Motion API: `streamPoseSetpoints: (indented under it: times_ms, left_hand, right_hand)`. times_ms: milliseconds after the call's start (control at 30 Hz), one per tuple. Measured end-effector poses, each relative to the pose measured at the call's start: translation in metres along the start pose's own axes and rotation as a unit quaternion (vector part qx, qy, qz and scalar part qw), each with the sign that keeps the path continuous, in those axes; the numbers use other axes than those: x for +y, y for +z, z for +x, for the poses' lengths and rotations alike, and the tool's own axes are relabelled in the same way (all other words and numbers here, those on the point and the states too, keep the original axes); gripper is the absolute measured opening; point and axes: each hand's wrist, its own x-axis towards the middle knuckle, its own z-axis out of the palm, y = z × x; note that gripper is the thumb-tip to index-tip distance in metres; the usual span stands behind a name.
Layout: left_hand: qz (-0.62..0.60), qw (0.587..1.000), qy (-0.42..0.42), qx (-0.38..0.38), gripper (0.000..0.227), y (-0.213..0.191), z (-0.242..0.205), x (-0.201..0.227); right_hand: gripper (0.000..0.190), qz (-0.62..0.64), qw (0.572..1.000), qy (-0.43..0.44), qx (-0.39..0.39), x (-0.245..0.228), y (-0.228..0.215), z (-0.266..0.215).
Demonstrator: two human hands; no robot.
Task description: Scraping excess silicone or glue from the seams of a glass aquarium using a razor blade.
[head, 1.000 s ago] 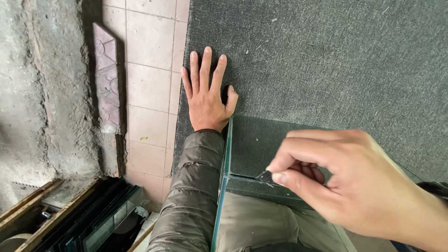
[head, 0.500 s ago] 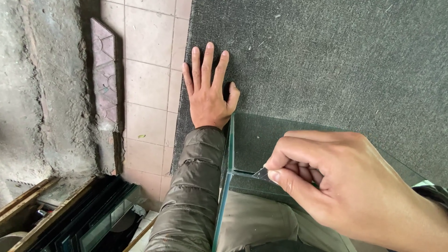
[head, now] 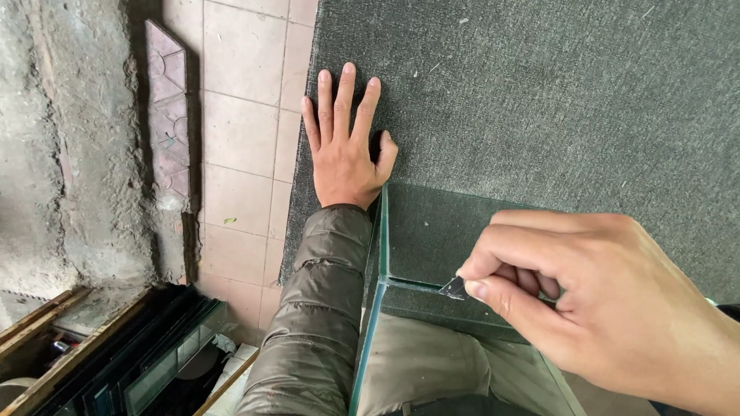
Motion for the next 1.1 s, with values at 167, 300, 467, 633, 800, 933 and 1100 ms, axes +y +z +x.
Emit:
streamPoseSetpoints:
  times_ms: [167, 300, 467, 633, 800, 933, 1100]
  left_hand:
    - [0.001, 1.0, 0.0, -0.001, 0.073, 0.0, 0.0, 0.0]
    - [0.002, 1.0, 0.0, 0.001, 0.072, 0.0, 0.0, 0.0]
    - [-0.003, 1.0, 0.001, -0.004, 0.072, -0.002, 0.0, 0.0]
    - [-0.004, 1.0, 0.001, -0.006, 0.072, 0.0, -0.001, -0.001]
    - [-0.022, 1.0, 0.014, 0.01, 0.071, 0.0, 0.001, -0.002]
    - [-0.217, 0.976, -0.003, -0.013, 0.047, -0.012, 0.006, -0.019]
    - [-0.484, 0.867, -0.01, -0.115, 0.064, -0.171, 0.007, 0.029]
  right_hand:
    - [0.014, 0.034, 0.999, 0.002, -0.006, -0.005, 0.001, 0.007]
    - [0.017, 0.034, 0.999, 0.003, -0.019, -0.01, 0.002, 0.011]
    - [0.016, 0.008, 0.999, -0.046, -0.02, -0.013, 0.002, 0.013]
    - [0.014, 0.023, 0.998, 0.032, 0.058, 0.004, -0.011, -0.003]
    - [0.016, 0.121, 0.972, 0.163, 0.12, 0.017, -0.008, -0.039]
    - [0.022, 0.243, 0.937, 0.151, 0.2, 0.027, 0.003, -0.079]
    - [0.025, 0.244, 0.922, 0.141, 0.264, 0.093, 0.028, -0.146]
